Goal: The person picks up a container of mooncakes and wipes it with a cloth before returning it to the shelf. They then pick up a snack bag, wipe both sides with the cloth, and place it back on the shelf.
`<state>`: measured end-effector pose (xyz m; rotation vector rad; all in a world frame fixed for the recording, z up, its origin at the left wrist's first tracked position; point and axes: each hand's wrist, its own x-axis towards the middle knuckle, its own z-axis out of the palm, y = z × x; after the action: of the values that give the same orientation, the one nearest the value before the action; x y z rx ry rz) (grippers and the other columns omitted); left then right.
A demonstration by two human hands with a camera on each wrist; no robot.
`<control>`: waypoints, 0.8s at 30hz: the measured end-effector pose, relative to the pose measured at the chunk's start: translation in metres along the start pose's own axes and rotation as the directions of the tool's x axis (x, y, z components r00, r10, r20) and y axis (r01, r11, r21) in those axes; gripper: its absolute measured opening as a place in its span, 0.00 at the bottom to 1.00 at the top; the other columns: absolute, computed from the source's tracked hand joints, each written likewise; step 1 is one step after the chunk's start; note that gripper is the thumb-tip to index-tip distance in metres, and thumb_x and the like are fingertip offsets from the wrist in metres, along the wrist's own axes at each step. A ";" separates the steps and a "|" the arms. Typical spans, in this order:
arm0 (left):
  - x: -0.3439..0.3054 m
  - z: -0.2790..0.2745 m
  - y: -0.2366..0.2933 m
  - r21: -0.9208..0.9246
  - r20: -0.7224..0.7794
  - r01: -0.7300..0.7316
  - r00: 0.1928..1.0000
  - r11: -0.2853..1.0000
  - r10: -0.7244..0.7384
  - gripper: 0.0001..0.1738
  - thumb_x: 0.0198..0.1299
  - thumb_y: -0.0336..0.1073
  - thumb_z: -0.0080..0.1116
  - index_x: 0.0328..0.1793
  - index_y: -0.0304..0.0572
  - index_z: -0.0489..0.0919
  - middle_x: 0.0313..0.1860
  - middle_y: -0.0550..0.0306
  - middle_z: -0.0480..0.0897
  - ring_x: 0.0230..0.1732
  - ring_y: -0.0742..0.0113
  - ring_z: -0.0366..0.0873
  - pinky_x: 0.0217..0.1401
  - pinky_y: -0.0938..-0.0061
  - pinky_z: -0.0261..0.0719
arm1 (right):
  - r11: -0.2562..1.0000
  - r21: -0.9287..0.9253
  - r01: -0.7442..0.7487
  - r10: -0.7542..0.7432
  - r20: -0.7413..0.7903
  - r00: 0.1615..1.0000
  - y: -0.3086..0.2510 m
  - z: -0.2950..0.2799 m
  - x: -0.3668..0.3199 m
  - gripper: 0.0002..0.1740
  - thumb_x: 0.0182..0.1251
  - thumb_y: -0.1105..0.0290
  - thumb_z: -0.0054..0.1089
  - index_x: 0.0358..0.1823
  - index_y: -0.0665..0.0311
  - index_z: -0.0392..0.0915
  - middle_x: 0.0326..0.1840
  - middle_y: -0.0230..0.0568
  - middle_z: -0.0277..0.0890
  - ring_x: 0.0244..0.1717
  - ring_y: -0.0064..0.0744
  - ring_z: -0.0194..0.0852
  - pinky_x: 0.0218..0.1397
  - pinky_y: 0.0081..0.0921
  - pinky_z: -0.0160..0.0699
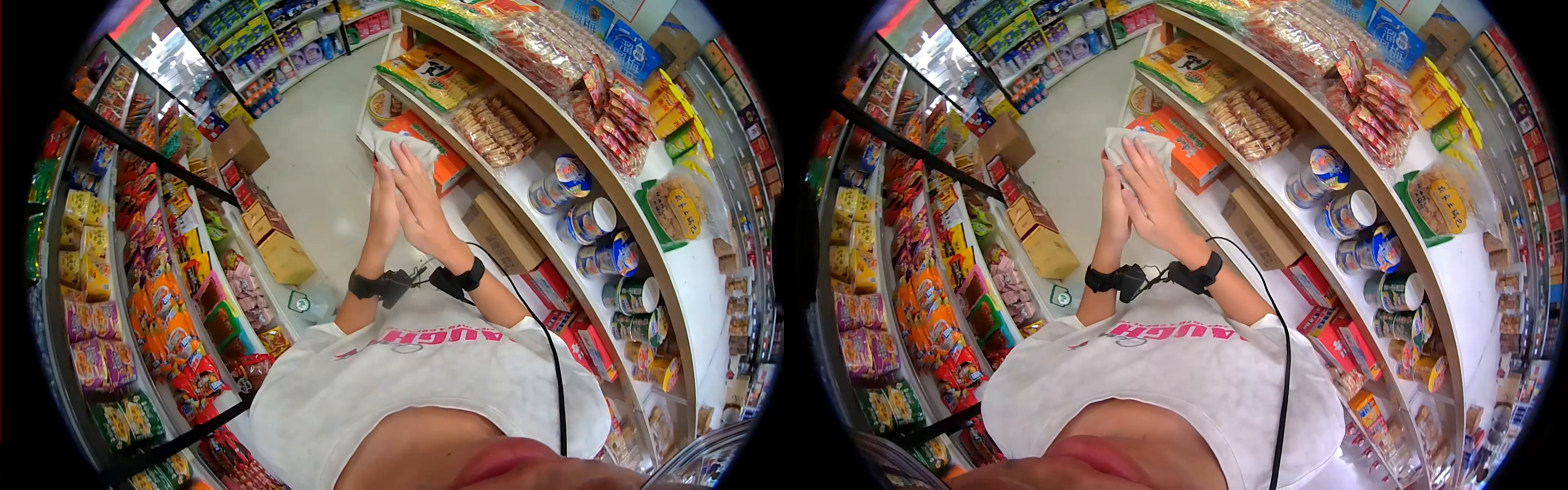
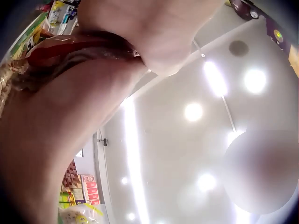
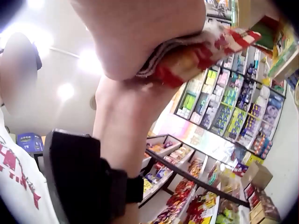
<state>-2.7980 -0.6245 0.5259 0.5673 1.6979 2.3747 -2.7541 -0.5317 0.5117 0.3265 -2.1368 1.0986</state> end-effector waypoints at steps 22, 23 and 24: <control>-0.030 -0.092 -0.001 -0.496 0.104 0.403 0.907 0.769 -0.408 0.28 0.76 0.53 0.46 0.62 0.33 0.73 0.54 0.51 0.83 0.48 0.65 0.85 0.50 0.70 0.85 | 0.768 0.512 -0.386 0.587 -0.318 0.745 -0.043 0.044 0.002 0.22 0.73 0.67 0.61 0.64 0.68 0.70 0.52 0.33 0.79 0.49 0.19 0.75 0.54 0.23 0.75; -0.031 -0.100 0.002 -0.498 0.028 0.374 0.909 0.783 -0.417 0.30 0.77 0.55 0.43 0.66 0.33 0.70 0.60 0.49 0.80 0.55 0.62 0.82 0.58 0.67 0.82 | 0.788 0.431 -0.439 0.584 -0.298 0.755 -0.049 0.047 -0.002 0.23 0.73 0.69 0.58 0.66 0.69 0.67 0.59 0.44 0.77 0.58 0.33 0.76 0.62 0.30 0.72; -0.032 -0.109 0.000 -0.548 0.061 0.355 0.920 0.757 -0.388 0.31 0.77 0.55 0.42 0.68 0.34 0.69 0.62 0.50 0.78 0.58 0.61 0.81 0.60 0.66 0.80 | 0.876 0.281 -0.392 0.467 -0.292 0.835 -0.056 0.053 -0.001 0.23 0.73 0.70 0.56 0.66 0.70 0.67 0.63 0.49 0.74 0.61 0.38 0.74 0.64 0.32 0.70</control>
<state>-2.8124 -0.7309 0.4893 0.0502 0.9278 2.4123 -2.7505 -0.6077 0.5242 -0.2688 -1.8117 1.5188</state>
